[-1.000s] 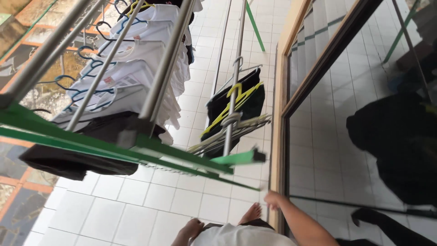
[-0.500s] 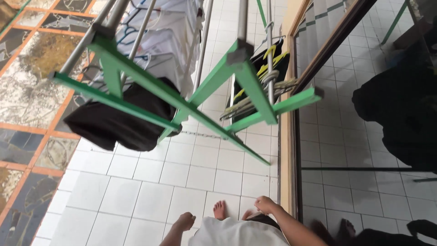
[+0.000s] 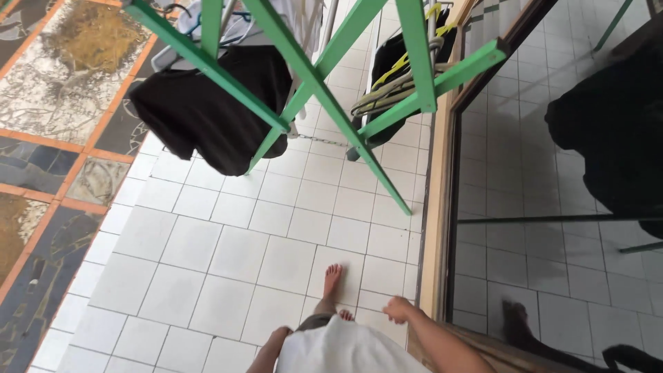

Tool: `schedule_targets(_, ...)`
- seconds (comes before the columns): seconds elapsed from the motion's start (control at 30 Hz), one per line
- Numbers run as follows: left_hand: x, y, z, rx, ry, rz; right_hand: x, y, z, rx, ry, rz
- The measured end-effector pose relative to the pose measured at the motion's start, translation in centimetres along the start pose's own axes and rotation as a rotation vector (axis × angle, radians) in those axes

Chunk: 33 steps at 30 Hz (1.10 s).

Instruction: Hanging wet laundry on a rack using plastic hangers.

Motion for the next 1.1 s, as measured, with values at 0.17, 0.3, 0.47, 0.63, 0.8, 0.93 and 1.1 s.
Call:
schedule_targets(0.17,7.1,5.0,-0.8,-0.002,-0.058,0.031,-2.0,3.0,-7.4,0.023,0.041,-0.033)
schedule_targets(0.3,14.2,7.5,-1.2,0.040,-0.319,-0.052,-1.1,5.1,-11.9,0.055,0.134,-0.027)
schedule_targets(0.47,20.3,10.8,1.3,0.004,-0.282,0.001,4.0,4.3,-15.3,-0.024,0.160,-0.004)
schedule_targets(0.63,28.7,15.3,5.2,-0.170,0.050,0.181,12.7,3.4,-21.0,-0.027,0.030,0.003)
schedule_targets(0.8,35.6,20.0,10.1,-0.243,0.199,0.196,24.4,7.7,-26.1,0.044,0.134,0.161)
schedule_targets(0.93,37.9,21.9,15.2,-0.103,0.366,0.353,32.6,7.8,-28.0,-0.064,0.022,0.235)
schedule_targets(1.1,39.1,19.5,21.8,-0.235,0.540,0.239,39.3,9.7,-26.5,0.026,0.024,0.126)
Point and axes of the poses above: each hand's wrist, its own y-axis away from the middle knuckle, its own z-axis out of the back of the hand, x = y × z, the point moved 1 cm from there along -y, towards the middle knuckle, and after that the axes turned 13 degrees about -z, right-handed, at the moved point
